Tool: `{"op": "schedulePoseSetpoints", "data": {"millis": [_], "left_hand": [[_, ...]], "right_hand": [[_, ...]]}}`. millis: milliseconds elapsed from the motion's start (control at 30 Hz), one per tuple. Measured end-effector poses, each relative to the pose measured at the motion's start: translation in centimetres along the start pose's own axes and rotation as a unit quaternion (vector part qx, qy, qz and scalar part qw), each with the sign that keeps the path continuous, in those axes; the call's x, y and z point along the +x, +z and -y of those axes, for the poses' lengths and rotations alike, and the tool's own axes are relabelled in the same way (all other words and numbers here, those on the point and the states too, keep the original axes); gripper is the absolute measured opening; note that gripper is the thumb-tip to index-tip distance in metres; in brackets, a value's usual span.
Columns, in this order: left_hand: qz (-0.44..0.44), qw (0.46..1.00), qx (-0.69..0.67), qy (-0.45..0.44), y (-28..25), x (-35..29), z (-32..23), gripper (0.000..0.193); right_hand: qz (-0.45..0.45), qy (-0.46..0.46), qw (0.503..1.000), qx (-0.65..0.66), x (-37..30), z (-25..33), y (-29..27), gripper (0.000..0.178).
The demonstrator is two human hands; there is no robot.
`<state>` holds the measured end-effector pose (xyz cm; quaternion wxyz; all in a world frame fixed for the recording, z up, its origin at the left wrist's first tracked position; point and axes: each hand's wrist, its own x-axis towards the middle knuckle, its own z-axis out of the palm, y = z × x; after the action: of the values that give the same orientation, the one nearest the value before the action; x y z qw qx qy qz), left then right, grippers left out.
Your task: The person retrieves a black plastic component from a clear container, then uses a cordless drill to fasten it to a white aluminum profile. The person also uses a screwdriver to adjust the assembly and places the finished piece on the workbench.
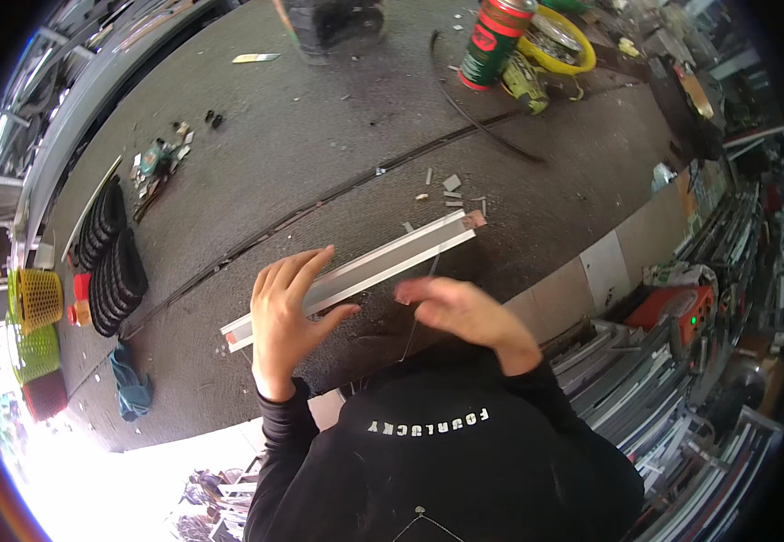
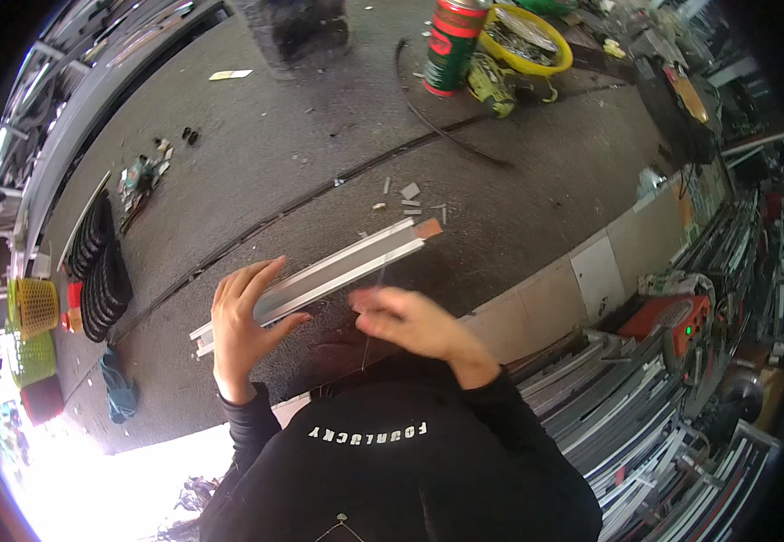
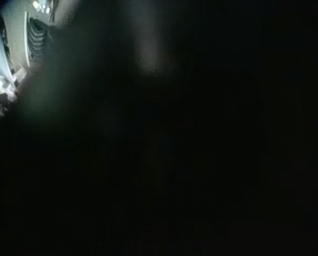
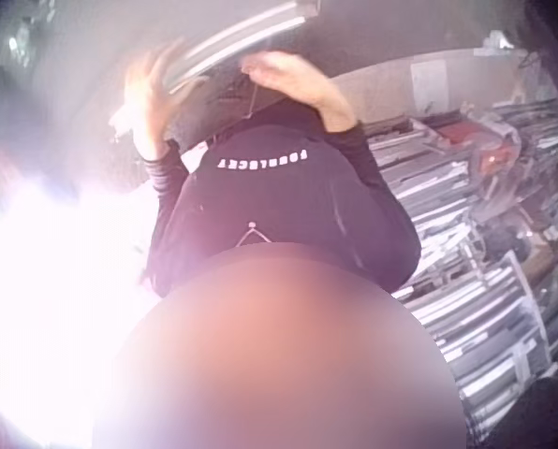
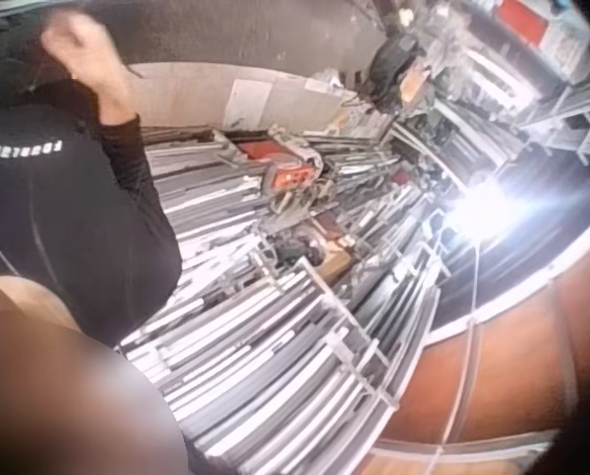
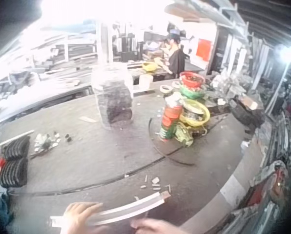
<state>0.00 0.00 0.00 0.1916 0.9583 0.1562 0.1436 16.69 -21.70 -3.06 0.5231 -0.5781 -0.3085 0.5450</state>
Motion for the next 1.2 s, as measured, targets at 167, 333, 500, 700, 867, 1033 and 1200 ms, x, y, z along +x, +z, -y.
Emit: {"op": "schedulePoseSetpoints", "data": {"millis": [167,333,500,700,867,1033,1200], "left_hand": [[0.003,0.997,0.004,-0.071,1.3,0.6,-1.2,0.08],[0.008,0.998,0.032,-0.054,1.5,0.7,-1.7,0.066],[-0.025,0.997,0.033,-0.059,2.2,0.0,-1.7,0.06],[-0.154,0.969,0.186,-0.044,2.9,-1.4,-4.2,0.076],[-0.372,0.928,0.009,-0.033,10.4,-1.2,-13.3,0.072],[-0.263,0.954,-0.138,0.044,21.6,3.6,-26.4,0.044],[0.055,0.938,-0.271,0.211,28.5,9.5,-36.7,0.033]], "right_hand": [[-0.088,-0.163,0.937,0.295,-1.8,-0.2,-3.0,0.027],[-0.209,-0.256,0.841,0.428,-5.0,-1.4,-17.7,0.028],[-0.208,-0.205,0.882,0.371,-10.0,-5.5,-26.6,0.026],[-0.253,-0.184,0.871,0.379,-13.4,-5.8,-35.3,0.034],[-0.41,-0.333,0.743,0.41,-24.4,-8.9,-44.1,0.045],[-0.631,-0.214,0.618,0.416,-37.7,-21.0,-49.0,0.045],[-0.633,-0.246,0.553,0.483,-44.3,-31.4,-45.9,0.035]]}}
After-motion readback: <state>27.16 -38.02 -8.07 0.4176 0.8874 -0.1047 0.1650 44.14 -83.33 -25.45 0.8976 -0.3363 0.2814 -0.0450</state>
